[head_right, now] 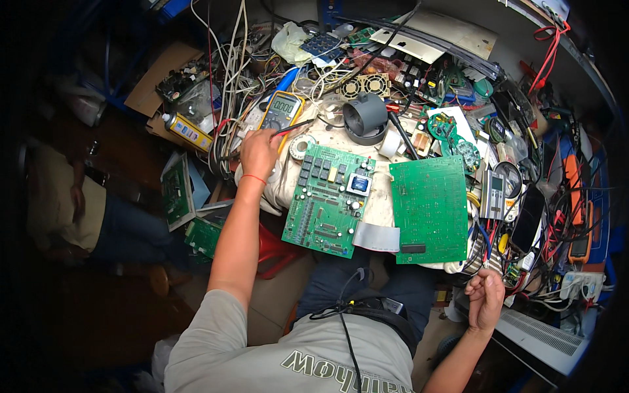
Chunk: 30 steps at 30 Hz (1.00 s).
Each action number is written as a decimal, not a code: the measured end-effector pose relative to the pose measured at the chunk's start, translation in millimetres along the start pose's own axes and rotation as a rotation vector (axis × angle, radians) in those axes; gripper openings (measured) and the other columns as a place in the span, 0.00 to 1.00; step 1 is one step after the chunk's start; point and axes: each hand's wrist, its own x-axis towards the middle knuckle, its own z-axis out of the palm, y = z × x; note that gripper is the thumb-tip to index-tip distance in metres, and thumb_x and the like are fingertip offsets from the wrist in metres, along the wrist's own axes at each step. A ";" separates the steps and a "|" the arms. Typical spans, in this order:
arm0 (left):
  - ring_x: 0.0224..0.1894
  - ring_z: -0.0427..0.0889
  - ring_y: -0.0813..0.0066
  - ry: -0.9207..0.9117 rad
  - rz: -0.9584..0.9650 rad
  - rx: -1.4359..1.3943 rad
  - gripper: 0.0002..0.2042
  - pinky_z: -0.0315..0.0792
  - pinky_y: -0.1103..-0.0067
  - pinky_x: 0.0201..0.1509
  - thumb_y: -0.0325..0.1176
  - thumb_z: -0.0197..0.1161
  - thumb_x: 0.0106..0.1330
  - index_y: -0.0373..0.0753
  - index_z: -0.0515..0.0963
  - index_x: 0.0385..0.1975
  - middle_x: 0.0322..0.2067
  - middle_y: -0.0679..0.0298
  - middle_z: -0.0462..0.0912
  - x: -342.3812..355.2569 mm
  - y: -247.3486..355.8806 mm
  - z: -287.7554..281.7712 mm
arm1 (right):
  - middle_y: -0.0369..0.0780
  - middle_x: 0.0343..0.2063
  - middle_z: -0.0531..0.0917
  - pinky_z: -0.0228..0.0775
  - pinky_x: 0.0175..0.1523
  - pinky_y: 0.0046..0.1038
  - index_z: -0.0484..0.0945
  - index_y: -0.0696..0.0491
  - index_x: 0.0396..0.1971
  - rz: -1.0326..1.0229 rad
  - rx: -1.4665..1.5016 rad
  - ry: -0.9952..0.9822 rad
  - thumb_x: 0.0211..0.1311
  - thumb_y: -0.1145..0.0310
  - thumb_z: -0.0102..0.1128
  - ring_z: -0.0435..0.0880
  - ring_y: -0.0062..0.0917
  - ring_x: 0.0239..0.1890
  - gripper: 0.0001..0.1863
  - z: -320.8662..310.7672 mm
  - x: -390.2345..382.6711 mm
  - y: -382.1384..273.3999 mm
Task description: The person solders multiple points on a green circuit board using a soldering iron and solder wire, then uses a multimeter to test continuity on the board. The person also briefly inspects the board with a magnifying glass.
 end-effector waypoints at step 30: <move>0.35 0.88 0.51 -0.199 0.002 -0.744 0.19 0.79 0.65 0.42 0.44 0.60 0.79 0.31 0.86 0.39 0.34 0.48 0.88 -45.3 57.4 -114.2 | 0.33 0.26 0.76 0.64 0.30 0.30 0.86 0.51 0.47 -1.125 -1.101 -0.706 0.58 0.66 0.69 0.75 0.25 0.25 0.16 250.3 1.3 5.8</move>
